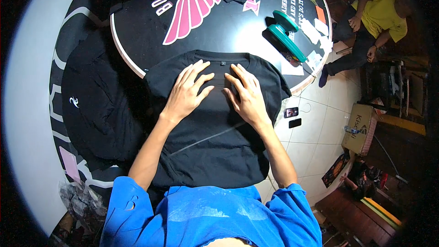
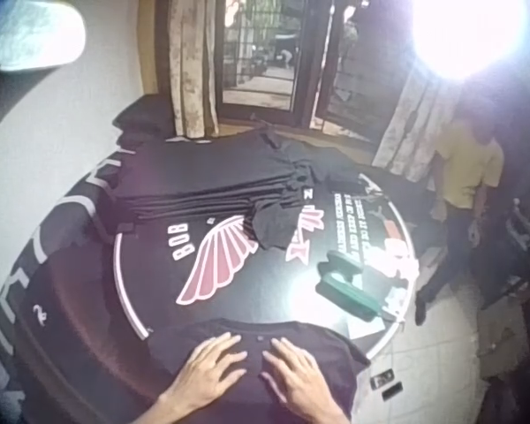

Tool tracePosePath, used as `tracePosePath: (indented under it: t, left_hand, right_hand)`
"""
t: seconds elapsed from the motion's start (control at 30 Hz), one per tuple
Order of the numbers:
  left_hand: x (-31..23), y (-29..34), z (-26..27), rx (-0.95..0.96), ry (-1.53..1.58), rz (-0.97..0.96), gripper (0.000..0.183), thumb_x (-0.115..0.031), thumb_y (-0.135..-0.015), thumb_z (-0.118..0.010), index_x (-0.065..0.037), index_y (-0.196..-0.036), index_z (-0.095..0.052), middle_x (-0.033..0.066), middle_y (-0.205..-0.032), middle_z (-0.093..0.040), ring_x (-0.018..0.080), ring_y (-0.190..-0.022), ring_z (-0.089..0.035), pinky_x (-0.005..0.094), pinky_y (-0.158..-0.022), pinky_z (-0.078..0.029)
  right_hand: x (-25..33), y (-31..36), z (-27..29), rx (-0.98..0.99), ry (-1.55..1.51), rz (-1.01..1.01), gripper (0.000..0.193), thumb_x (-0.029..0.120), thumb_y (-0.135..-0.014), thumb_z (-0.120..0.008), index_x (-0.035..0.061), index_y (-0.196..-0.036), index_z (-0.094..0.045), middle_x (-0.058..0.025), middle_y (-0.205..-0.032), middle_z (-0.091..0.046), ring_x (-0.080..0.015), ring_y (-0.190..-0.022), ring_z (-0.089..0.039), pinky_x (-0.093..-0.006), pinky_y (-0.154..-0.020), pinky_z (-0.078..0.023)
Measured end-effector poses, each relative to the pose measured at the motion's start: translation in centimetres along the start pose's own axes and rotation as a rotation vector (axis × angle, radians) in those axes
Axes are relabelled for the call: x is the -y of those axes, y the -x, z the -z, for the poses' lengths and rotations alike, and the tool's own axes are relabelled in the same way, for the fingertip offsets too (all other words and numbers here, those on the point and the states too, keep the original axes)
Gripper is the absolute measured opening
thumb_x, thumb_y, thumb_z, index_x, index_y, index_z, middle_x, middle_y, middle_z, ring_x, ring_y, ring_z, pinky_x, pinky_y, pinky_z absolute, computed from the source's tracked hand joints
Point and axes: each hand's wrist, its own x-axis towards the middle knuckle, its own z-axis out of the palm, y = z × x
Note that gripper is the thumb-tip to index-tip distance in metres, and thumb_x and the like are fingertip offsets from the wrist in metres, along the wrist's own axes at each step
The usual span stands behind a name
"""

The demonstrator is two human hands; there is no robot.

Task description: Fold a black t-shirt, apply a garment tag, and iron or press the tag into place using a handheld heat device.

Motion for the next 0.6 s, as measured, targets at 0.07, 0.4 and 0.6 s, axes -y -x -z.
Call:
tracePosePath:
  t: [0.07, 0.4, 0.6]
  left_hand:
    - [0.3, 0.2, 0.0, 0.022, 0.029, 0.007, 0.034, -0.025, -0.104, -0.077, -0.009, -0.133, -0.073, 0.0148, -0.168, -0.056, 0.0365, -0.161, -0.047, 0.0537, -0.134, -0.035]
    - [-0.4, -1.0, 1.8, -0.002, -0.065, -0.050, 0.024, -0.028, -0.106, -0.076, -0.004, -0.112, -0.075, 0.0140, -0.148, -0.072, 0.0322, -0.142, -0.062, 0.0522, -0.128, -0.039]
    - [-1.1, -3.1, 1.8, -0.106, -0.182, -0.075, 0.032, -0.030, -0.105, -0.078, -0.002, -0.121, -0.083, 0.0090, -0.111, -0.084, 0.0266, -0.092, -0.070, 0.0458, -0.101, -0.048]
  right_hand:
    - [0.1, -0.1, 0.2, 0.027, 0.006, -0.006, 0.041, 0.025, -0.103, -0.079, 0.0061, -0.139, -0.071, -0.0195, -0.168, -0.055, -0.0361, -0.161, -0.048, -0.0507, -0.131, -0.036]
    - [0.1, -1.3, 1.6, 0.030, 0.002, 0.117, 0.027, 0.023, -0.100, -0.084, 0.0012, -0.108, -0.069, -0.0209, -0.148, -0.068, -0.0376, -0.147, -0.060, -0.0526, -0.129, -0.039]
    - [0.8, -3.6, 2.5, 0.182, 0.206, 0.009, 0.024, 0.023, -0.106, -0.074, 0.0028, -0.099, -0.063, -0.0103, -0.094, -0.072, -0.0285, -0.103, -0.075, -0.0464, -0.098, -0.058]
